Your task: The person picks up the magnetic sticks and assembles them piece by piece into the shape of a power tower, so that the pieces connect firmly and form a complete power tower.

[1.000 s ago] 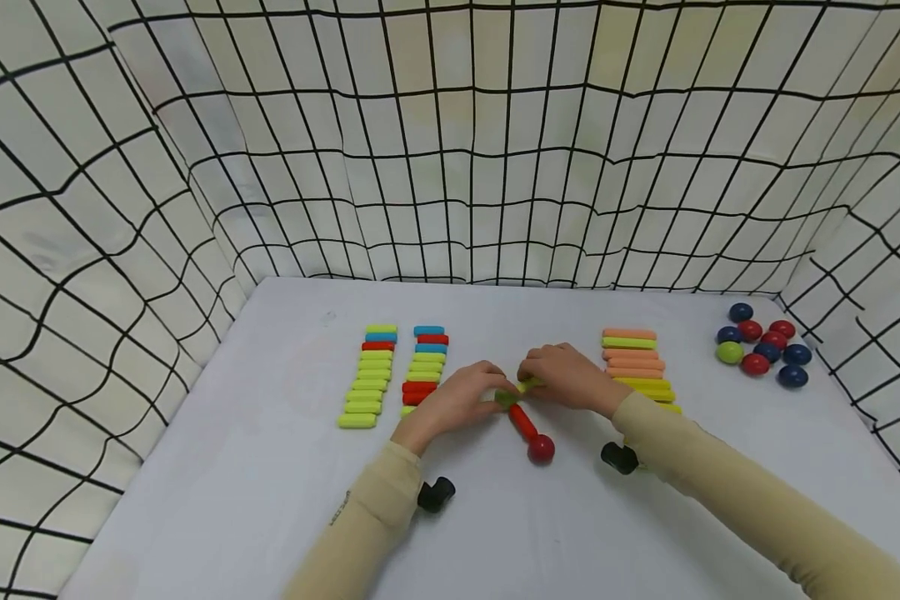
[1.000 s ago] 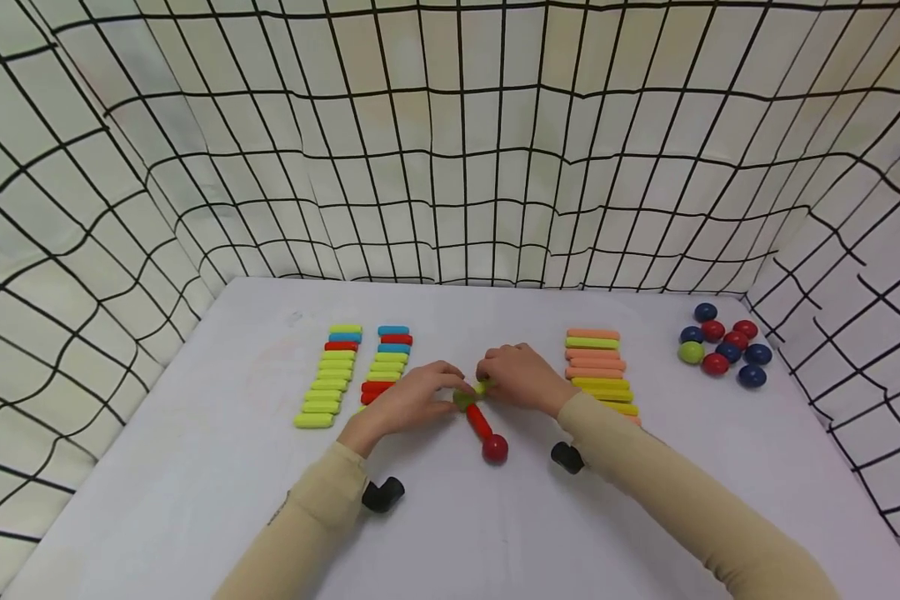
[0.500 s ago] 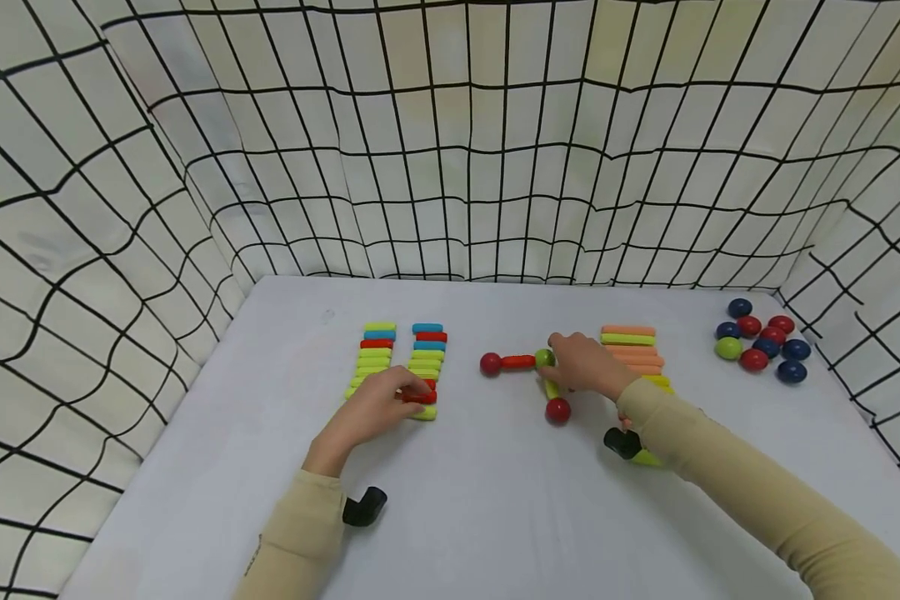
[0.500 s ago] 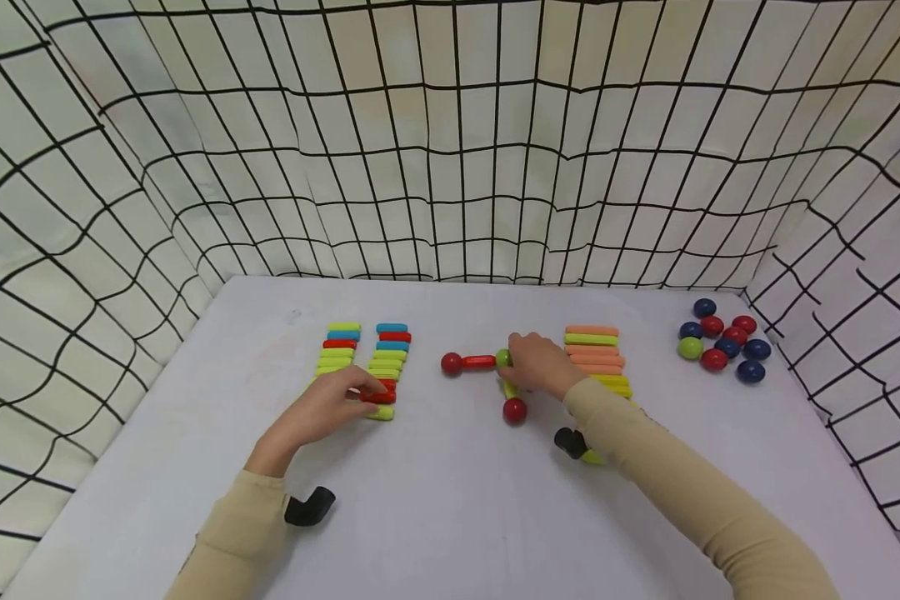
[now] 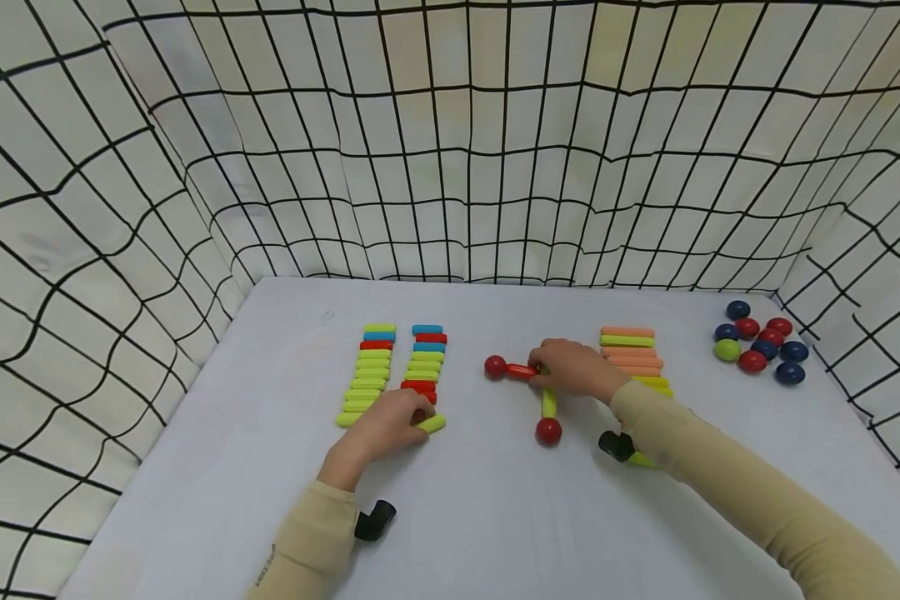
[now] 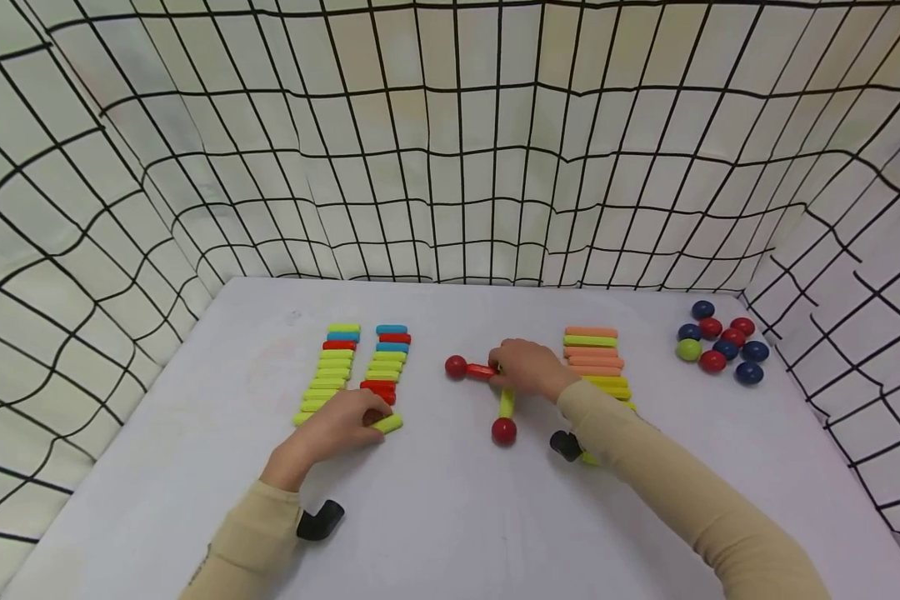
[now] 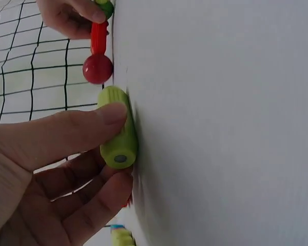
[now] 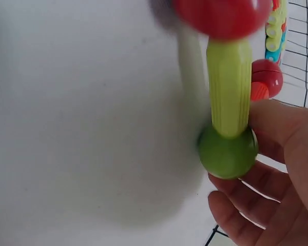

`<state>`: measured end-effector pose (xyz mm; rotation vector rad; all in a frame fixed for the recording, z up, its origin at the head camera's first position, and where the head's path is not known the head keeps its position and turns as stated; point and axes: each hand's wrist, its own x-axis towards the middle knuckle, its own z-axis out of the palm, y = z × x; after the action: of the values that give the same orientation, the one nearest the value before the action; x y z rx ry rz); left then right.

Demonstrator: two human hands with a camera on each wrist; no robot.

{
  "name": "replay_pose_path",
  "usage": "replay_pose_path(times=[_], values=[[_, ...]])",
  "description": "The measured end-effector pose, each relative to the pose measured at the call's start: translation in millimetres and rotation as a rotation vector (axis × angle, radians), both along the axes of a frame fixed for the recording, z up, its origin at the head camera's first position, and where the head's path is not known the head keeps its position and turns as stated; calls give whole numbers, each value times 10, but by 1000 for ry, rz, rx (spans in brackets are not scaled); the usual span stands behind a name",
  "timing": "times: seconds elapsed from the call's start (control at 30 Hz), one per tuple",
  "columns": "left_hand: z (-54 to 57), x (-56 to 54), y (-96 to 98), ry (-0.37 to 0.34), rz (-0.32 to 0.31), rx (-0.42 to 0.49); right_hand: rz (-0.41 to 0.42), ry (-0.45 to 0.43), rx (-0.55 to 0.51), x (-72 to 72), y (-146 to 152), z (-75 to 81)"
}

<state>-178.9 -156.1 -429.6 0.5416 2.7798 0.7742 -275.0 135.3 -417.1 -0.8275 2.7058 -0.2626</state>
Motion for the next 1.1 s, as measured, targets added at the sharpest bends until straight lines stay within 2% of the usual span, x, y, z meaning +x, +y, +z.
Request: replay_pose_path(times=[0.07,0.17,0.33,0.47,0.63,0.77,0.9,1.0,1.1], values=[[0,14,111,7,22,11,0,-22,-6,34,-9,-4],[5,-4,292,11,83,77,-1,-60,-35,91,-28,-15],[-26,-130,538,19,164,144,-10,-128,-78,177,-67,-42],[-61,-214,643,12,204,165,-11,-136,-89,223,-86,-47],[-52,-232,700,-41,254,218,-42,-121,-81,234,-75,-33],[-38,-223,690,-40,226,224,-59,-89,-78,205,-50,-17],[-8,-213,623,27,181,204,-122,-72,-65,157,-22,-3],[30,-207,545,84,170,220,-177,-64,-51,112,21,1],[57,-190,450,121,159,250,-154,-32,-66,62,41,-3]])
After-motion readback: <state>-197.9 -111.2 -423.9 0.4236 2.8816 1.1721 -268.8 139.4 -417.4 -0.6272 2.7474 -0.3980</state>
